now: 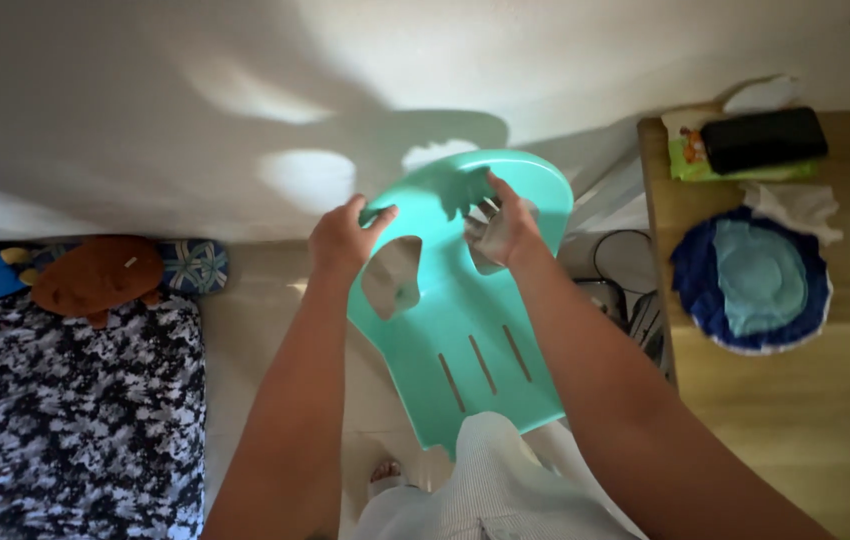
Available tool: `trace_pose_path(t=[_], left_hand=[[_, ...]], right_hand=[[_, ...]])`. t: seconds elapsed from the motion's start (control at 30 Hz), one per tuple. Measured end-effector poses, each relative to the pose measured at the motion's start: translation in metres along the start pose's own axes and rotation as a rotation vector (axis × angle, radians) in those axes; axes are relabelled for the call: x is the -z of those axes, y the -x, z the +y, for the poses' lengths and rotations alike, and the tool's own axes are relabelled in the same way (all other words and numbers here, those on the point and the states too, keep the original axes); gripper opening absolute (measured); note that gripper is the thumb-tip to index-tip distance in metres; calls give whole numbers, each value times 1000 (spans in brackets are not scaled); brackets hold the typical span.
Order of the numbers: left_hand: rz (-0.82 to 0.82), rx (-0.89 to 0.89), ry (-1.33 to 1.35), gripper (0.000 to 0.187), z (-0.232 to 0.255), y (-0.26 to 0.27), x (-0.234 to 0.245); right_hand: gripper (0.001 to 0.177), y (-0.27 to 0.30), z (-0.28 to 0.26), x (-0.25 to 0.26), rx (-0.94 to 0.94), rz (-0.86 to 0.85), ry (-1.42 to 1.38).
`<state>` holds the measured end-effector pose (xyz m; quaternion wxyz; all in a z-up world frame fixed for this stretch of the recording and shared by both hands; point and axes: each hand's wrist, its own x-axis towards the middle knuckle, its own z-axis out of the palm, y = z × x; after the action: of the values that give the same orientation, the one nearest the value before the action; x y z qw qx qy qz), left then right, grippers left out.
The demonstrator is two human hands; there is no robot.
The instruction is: Tidying a room by wiping a desk, moving a chair, and making the bed.
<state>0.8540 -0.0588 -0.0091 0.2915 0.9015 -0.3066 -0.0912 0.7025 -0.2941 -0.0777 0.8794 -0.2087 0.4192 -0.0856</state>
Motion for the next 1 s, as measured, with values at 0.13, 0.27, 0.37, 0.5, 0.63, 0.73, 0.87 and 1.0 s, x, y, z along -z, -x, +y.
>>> trace_pose_path(t=[0.13, 0.27, 0.37, 0.5, 0.63, 0.73, 0.87, 1.0], left_hand=[[-120, -6, -12, 60, 11, 38, 37], [-136, -107, 39, 51, 2, 76, 65], [-114, -225, 102, 46, -1, 112, 81], [-123, -371, 128, 48, 12, 160, 89], [-281, -389, 213, 46, 37, 213, 92], [-261, -518, 166, 49, 55, 251, 100], [-427, -414, 260, 62, 86, 293, 102], [-400, -302, 465, 74, 115, 323, 63]], right_hand=[[86, 68, 41, -38, -22, 68, 32], [106, 132, 116, -52, 16, 158, 136], [105, 165, 182, -56, 41, 47, 260], [99, 191, 255, -52, -4, -19, 224], [91, 217, 272, -39, 174, -122, 25], [90, 287, 267, -57, 224, -47, -283], [82, 322, 285, -11, 324, 183, -153], [83, 382, 314, 46, 267, 349, -235]])
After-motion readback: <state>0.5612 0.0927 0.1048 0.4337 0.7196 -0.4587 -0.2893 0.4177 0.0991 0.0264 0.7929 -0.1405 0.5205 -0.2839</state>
